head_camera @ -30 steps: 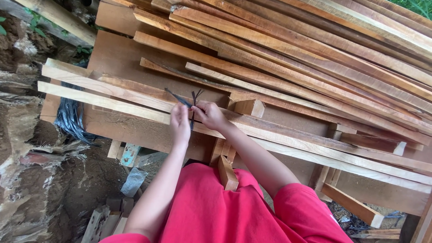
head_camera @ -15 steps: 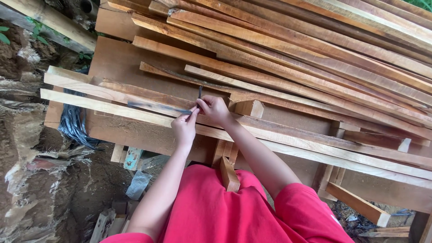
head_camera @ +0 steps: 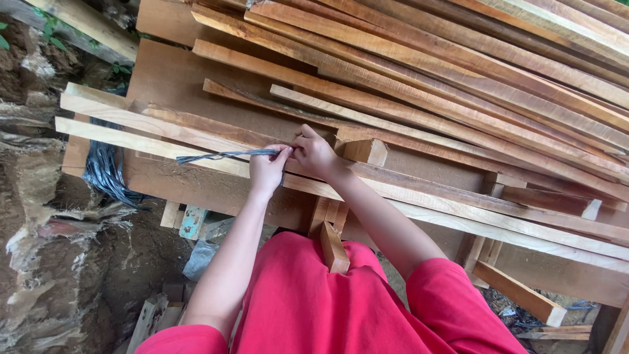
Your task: Bundling several pieces of thin lumber together using rubber straps.
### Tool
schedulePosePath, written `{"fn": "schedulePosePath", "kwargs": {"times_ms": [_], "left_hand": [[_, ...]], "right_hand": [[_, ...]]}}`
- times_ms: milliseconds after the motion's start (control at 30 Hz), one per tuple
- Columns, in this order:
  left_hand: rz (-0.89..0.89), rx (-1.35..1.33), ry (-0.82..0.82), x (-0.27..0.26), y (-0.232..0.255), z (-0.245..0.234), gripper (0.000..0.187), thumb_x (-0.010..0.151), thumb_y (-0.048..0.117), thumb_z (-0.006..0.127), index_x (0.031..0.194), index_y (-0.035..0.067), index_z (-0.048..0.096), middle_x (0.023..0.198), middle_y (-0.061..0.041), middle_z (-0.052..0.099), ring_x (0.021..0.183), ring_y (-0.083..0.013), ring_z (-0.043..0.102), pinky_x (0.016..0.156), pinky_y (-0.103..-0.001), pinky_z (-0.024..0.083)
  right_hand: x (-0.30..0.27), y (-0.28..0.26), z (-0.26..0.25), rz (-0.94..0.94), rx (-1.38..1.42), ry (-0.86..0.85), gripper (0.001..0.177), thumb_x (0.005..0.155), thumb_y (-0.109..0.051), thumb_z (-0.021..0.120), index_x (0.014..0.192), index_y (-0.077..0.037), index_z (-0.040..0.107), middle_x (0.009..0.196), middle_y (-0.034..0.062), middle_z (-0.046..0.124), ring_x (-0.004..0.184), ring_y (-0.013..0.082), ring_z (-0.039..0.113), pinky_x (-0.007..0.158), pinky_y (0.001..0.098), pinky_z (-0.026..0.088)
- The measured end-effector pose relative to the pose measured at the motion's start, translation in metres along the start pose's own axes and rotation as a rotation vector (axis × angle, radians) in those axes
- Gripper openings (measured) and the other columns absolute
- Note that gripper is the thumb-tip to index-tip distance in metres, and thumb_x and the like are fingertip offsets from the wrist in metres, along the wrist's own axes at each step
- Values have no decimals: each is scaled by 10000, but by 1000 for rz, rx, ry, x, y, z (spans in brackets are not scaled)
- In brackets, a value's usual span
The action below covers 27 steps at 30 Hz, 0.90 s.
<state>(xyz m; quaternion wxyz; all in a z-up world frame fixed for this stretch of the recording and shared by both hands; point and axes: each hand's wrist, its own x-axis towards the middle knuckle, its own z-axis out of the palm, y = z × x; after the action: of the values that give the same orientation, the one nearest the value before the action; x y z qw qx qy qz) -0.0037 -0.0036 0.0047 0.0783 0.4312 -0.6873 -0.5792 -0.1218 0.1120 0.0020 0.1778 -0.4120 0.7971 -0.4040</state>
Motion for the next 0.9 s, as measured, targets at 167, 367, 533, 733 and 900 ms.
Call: {"fn": "schedulePosePath", "kwargs": {"times_ms": [167, 367, 533, 733, 900], "left_hand": [[-140, -220, -10, 0, 12, -2, 124, 838, 184, 860, 936, 133, 802, 798, -51, 782, 706, -72, 703, 668, -215, 558], [-303, -486, -23, 9, -9, 5, 202, 841, 157, 874, 982, 57, 769, 876, -75, 784, 738, -98, 731, 695, -218, 609], [-313, -446, -1, -5, -2, 0, 208, 957, 232, 760, 1047, 45, 775, 923, -47, 769, 792, -58, 684, 763, -217, 606], [353, 265, 67, -19, -40, -15, 118, 985, 247, 737, 958, 160, 812, 845, -77, 784, 860, -257, 761, 719, -340, 610], [328, 231, 2, -47, -10, -28, 113, 978, 205, 713, 980, 154, 813, 842, -63, 785, 853, -237, 766, 747, -342, 606]], "right_hand": [[2, 19, -7, 217, 287, -309, 93, 852, -120, 650, 892, -110, 733, 812, 70, 716, 816, 262, 715, 772, 429, 567], [-8, -9, -6, 363, 375, -88, 61, 866, -197, 774, 909, -189, 816, 760, 18, 769, 770, 67, 698, 720, 291, 563], [-1, -19, 0, 441, 529, 54, 241, 1046, -278, 635, 888, -206, 803, 749, -47, 761, 755, -2, 624, 737, 243, 552], [11, 20, 12, 333, 209, 165, 235, 1025, -282, 671, 899, -119, 782, 881, 83, 781, 907, 292, 748, 821, 405, 578], [20, 80, 53, 697, -118, -69, 246, 973, -477, 640, 973, -277, 783, 855, 9, 776, 864, 319, 764, 768, 483, 619]]}}
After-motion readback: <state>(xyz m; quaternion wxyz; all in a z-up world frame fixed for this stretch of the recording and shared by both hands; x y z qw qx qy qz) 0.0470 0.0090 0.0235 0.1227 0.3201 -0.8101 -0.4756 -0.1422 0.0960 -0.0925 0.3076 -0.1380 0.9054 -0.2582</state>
